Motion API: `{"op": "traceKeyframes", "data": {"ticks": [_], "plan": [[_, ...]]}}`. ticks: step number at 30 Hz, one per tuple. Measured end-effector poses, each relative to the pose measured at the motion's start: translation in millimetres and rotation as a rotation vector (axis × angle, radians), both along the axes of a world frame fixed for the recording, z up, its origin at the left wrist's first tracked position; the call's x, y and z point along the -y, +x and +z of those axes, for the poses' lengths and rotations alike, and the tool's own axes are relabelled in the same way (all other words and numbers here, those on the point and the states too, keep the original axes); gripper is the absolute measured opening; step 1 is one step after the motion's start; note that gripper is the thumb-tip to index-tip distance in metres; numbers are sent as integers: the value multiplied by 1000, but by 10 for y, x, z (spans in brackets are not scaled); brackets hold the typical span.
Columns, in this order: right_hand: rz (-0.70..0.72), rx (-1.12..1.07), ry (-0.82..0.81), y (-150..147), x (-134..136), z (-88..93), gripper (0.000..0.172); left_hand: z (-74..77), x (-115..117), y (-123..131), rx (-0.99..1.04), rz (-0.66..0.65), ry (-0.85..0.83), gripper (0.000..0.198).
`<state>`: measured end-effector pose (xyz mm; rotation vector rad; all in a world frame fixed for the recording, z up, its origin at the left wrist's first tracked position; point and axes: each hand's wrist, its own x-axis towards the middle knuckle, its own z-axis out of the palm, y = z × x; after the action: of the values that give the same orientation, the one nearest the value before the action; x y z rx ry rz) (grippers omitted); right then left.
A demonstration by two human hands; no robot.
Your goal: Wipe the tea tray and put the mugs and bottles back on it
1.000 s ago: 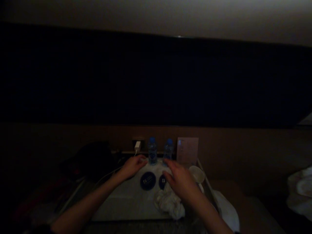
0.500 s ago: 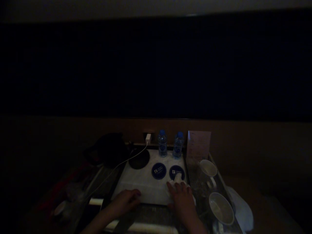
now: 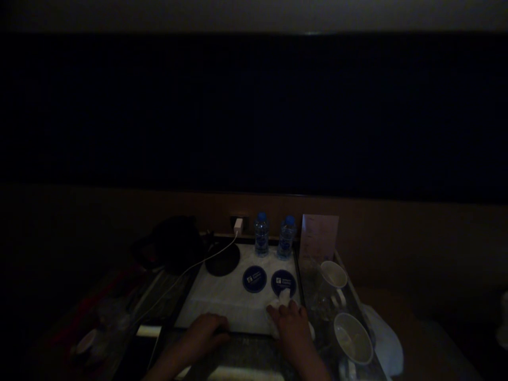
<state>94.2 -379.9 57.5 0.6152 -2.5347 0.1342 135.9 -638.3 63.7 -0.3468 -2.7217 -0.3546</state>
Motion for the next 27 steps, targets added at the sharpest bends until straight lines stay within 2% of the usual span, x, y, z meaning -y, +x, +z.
{"op": "traceKeyframes", "data": {"ticks": [5,8,12,15,20,23,25,27], "plan": [[-13,10,-46,-26,7,-65,77,-86,-5,-12,-29,4,27,25],[46,17,-67,-73,-59,-52,78,-168,23,-12,-42,-25,138,28],[243,29,-224,-145,-208,-27,73,-238,105,2,-95,-98,338,33],[403,-16,-386,-125,-329,-91,69,-242,187,27,-148,-92,395,35],[602,-4,-586,176,-601,-243,54,-221,272,69,-158,-105,424,35],[667,108,-559,356,-734,-317,44,-210,254,74,-155,-108,444,36],[620,174,-467,361,-723,-438,40,-196,215,68,-159,-103,441,36],[534,230,-348,263,-618,-652,38,-174,160,56,-146,-105,427,37]]}}
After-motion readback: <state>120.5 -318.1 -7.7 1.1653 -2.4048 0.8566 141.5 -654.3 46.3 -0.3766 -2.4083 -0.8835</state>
